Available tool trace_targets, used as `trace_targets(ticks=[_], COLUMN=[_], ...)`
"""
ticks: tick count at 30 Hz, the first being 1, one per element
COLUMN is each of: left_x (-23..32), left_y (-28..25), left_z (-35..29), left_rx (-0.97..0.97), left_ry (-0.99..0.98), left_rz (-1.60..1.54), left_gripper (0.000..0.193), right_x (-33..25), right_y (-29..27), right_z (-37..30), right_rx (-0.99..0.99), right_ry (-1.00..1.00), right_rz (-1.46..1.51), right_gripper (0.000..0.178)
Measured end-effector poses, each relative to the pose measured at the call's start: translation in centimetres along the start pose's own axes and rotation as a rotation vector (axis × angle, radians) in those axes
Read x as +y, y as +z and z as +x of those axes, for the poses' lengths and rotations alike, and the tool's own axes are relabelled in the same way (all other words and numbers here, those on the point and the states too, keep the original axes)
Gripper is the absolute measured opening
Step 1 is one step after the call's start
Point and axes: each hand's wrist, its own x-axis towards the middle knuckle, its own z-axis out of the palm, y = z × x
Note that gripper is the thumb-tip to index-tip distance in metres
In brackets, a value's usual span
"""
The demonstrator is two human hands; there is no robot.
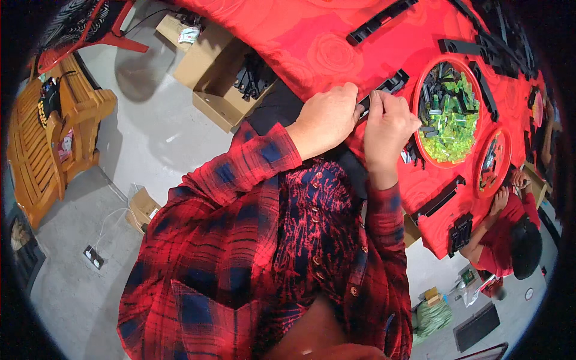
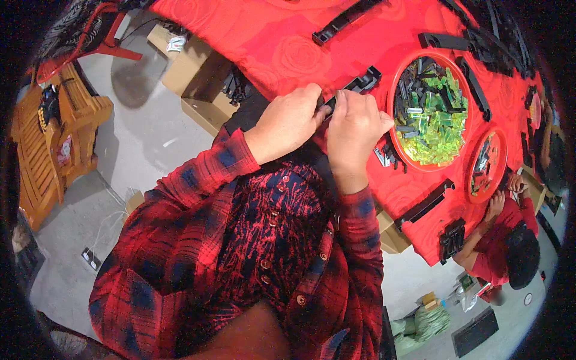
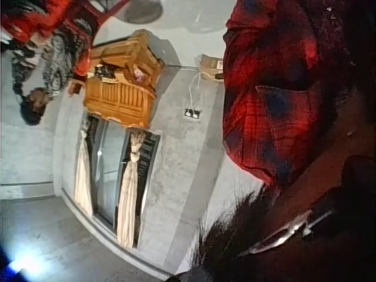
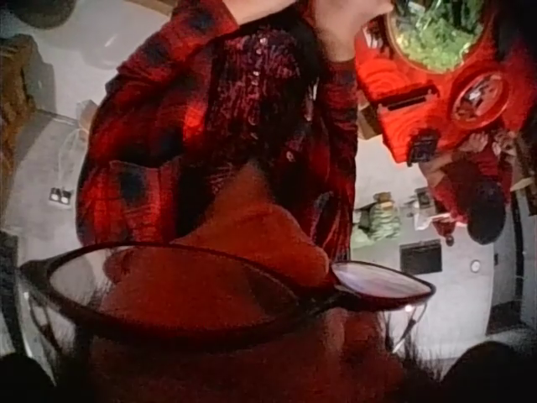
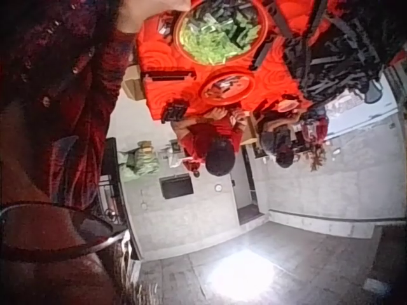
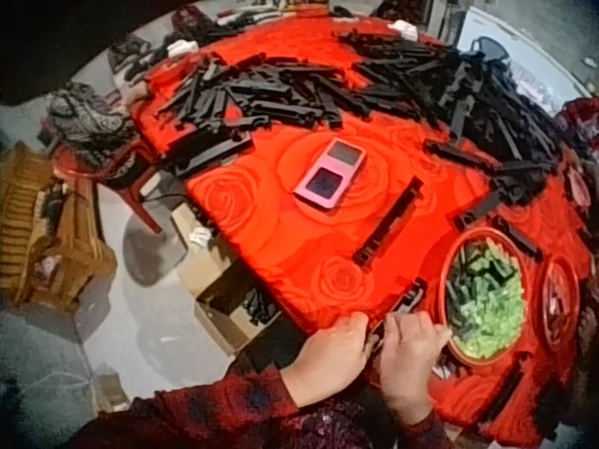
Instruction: The person assembles plastic parts by taking small plastic pieces from a tray and fitting them into black plastic frames by hand.
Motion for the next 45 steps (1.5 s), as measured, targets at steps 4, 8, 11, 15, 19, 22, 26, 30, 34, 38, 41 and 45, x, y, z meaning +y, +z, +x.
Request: trace_targets(ticks=[4,8,11,15,19,22,26,30,34,38,41,45], left_x=[-0.1,0.0,0.2,0.1,0.5,0.8,1.2,1.4,1.6,1.9,1.7,1.7], left_y=[0.3,0.0,-0.3,-0.2,-0.4,-0.4,-0.5,0.1,0.3,0.6,1.4,1.3], left_z=[0.2,0.0,0.1,0.5,0.7,0.7,0.9,1.0,1.1,1.2,1.5,1.4], left_rx=[0.024,0.032,0.016,0.008,0.001,0.013,0.001,0.036,0.026,0.059,0.117,0.102], left_ry=[0.012,0.011,0.024,0.026,-0.007,0.001,-0.002,0.055,0.065,0.037,0.054,0.017], left_rz=[0.0,0.042,0.058,0.073,0.032,0.012,0.034,0.046,0.084,0.025,0.028,-0.007], left_gripper=[0.027,0.026,0.025,0.024,0.022,0.021,0.02,0.02,0.02,0.025,0.027,0.026], right_x=[0.4,1.2,1.7,0.7,0.9,0.9,1.6,1.6,1.8,1.5,1.7,2.8], right_y=[-0.5,-0.6,-0.1,-0.7,-1.0,-1.1,-2.0,-2.3,-2.9,-2.9,-2.9,-2.7], right_z=[-0.1,-1.1,-1.9,-1.0,-0.4,-1.1,-0.9,-0.6,-0.1,-0.3,-0.3,0.0], right_rx=[0.084,0.057,-0.084,-0.135,-0.25,-0.16,-0.045,-0.097,-0.241,-0.235,-0.24,-0.038], right_ry=[0.244,0.523,0.39,0.568,0.712,0.618,0.039,-0.012,-0.202,-0.255,-0.223,0.059], right_rz=[0.457,0.58,0.426,0.707,0.844,0.661,0.197,0.175,-0.081,-0.109,-0.041,0.281], right_gripper=[0.012,0.026,0.045,0.052,0.057,0.051,0.032,0.033,0.032,0.031,0.03,0.021])
